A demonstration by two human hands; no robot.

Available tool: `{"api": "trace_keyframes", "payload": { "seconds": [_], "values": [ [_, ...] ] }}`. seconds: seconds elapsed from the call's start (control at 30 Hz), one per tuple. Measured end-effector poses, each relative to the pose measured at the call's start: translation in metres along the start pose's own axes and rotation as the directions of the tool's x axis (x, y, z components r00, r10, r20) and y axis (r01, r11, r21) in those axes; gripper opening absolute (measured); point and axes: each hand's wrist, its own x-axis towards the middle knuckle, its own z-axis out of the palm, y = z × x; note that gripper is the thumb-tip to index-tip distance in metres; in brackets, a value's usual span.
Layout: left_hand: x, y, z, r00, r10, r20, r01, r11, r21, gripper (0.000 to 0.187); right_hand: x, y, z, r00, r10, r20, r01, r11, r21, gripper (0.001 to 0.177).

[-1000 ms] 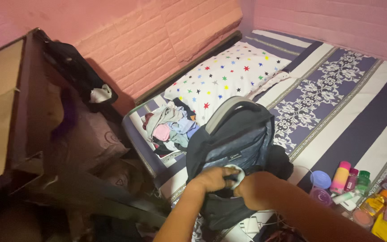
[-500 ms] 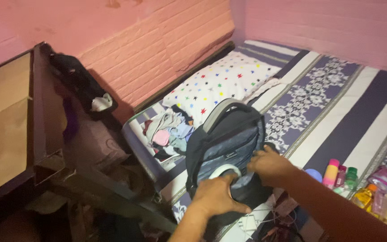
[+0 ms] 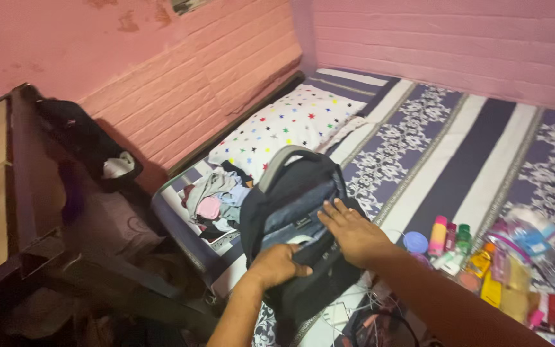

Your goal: The person packs a backpack on a bed. They coil a black cable and place it in the backpack, insert a rolled item and a white neck fan, gather toiletry bottles and a packet from the bed, place a water bottle into the bag, then coil a white charging cable with its plug and arrange it near the backpack.

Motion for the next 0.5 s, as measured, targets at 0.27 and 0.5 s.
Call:
{"api": "trace_keyframes", "payload": {
  "seconds": [0.27,0.5],
  "values": [
    [-0.026,0.033,-0.010,0.984,-0.043,-0.173,0.045,0.999,0.006,0.078,-0.036,-0.023,-0.006,0.996,0.084,-0.003,-0.083,0.985,0.154,0.102],
    [-0.041,0.058,-0.001,0.964,-0.020,-0.263,0.041,0.996,0.075,0.081,-0.048,-0.030,-0.003,0.995,0.099,0.021,-0.102,0.975,0.198,0.103]
  ]
}}
